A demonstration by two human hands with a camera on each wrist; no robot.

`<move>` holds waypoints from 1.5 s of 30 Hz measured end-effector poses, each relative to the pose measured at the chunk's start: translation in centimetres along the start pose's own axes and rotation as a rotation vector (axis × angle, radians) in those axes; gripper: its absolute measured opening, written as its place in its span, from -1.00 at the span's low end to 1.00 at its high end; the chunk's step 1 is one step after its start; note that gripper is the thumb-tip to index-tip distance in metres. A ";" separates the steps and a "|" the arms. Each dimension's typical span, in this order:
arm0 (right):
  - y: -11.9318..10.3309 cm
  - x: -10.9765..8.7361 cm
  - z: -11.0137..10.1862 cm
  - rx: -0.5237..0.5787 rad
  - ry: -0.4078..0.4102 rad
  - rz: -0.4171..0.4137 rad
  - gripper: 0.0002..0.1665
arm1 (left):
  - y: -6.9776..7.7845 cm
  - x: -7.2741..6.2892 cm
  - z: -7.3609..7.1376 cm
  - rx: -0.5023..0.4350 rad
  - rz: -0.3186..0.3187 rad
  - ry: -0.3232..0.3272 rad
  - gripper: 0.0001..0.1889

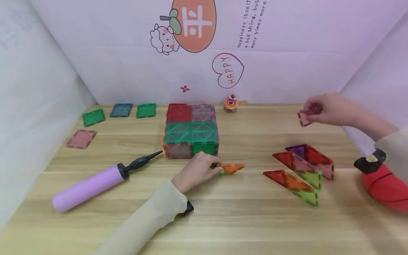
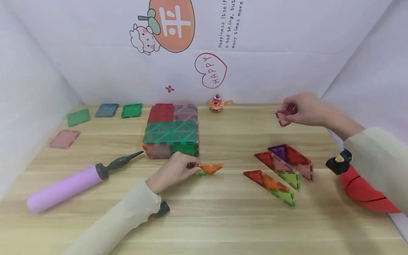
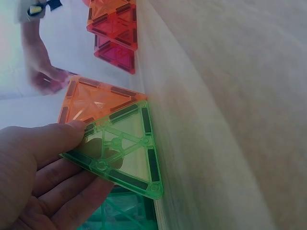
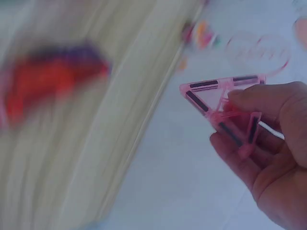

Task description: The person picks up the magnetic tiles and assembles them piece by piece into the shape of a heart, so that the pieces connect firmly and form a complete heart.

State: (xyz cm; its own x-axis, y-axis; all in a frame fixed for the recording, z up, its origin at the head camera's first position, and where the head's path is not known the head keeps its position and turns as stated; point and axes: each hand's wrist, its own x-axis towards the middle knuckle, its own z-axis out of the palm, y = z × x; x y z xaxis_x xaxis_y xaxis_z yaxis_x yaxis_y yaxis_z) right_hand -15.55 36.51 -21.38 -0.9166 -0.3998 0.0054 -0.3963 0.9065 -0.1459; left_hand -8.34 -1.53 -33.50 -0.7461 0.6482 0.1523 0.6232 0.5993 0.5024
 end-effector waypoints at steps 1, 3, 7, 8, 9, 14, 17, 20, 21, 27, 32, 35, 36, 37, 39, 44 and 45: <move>-1.1 -0.3 0.1 0.010 0.010 -0.006 -0.85 | -0.1 -0.1 0.0 0.002 -0.008 -0.001 -0.81; -3.2 -1.1 0.7 0.051 0.039 -0.041 -0.83 | -0.1 -0.2 0.0 0.006 -0.017 -0.007 -0.80; -7.2 -3.0 2.9 0.155 0.118 -0.119 -0.77 | -0.2 -0.4 -0.1 0.001 -0.018 -0.014 -0.80; -8.2 -3.5 3.6 0.203 0.122 -0.133 -0.76 | -0.2 -0.4 -0.1 -0.003 -0.018 -0.014 -0.79; -9.2 -3.8 4.3 0.243 0.117 -0.128 -0.76 | -0.3 -0.4 -0.1 -0.006 -0.019 -0.012 -0.79; -13.5 -4.8 8.2 0.414 0.062 -0.004 -0.80 | -0.5 -0.5 -0.1 -0.002 -0.027 0.003 -0.80; -15.1 -4.9 10.6 0.428 0.071 0.065 -0.82 | -0.5 -0.6 -0.1 0.007 -0.026 0.003 -0.80; -16.3 -4.6 12.4 0.442 0.082 0.109 -0.84 | -0.6 -0.6 -0.1 0.015 -0.026 0.006 -0.80; -16.6 -4.4 12.9 0.447 0.089 0.117 -0.84 | -0.7 -0.6 -0.1 0.016 -0.027 0.008 -0.81; -18.0 -3.2 14.6 0.458 0.110 0.097 -0.86 | -0.9 -0.9 -0.3 0.020 -0.027 0.026 -0.82; -18.4 -2.4 15.6 0.428 0.153 0.060 -0.88 | -0.8 -1.0 -0.5 0.020 -0.032 0.021 -0.84; -18.5 -2.5 15.8 0.446 0.159 0.079 -0.89 | -0.8 -1.0 -0.5 0.016 -0.043 0.000 -0.83; -18.4 -2.5 15.8 0.452 0.160 0.087 -0.89 | -0.8 -1.0 -0.5 0.018 -0.050 -0.010 -0.82; -18.4 -2.5 15.8 0.457 0.160 0.094 -0.89 | -0.7 -1.0 -0.6 0.021 -0.057 -0.017 -0.80; -18.4 -2.6 15.8 0.470 0.150 0.107 -0.90 | -0.8 -1.0 -1.0 0.020 -0.073 -0.020 -0.78; -18.4 -2.6 15.7 0.492 0.130 0.126 -0.88 | -1.6 -2.2 -4.4 0.000 -0.089 0.021 -0.77; -18.4 -2.6 15.7 0.489 0.129 0.123 -0.88 | -1.9 -2.6 -5.5 -0.009 -0.100 0.037 -0.78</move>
State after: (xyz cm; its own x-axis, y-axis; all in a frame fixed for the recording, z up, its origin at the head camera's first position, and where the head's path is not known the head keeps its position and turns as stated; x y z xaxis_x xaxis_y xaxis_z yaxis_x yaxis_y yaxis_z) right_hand -5.05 18.69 -34.23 -0.9662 -0.2461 0.0768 -0.2422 0.7640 -0.5981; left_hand -8.86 -6.97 -30.19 -0.8128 0.5672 0.1325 0.5431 0.6557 0.5246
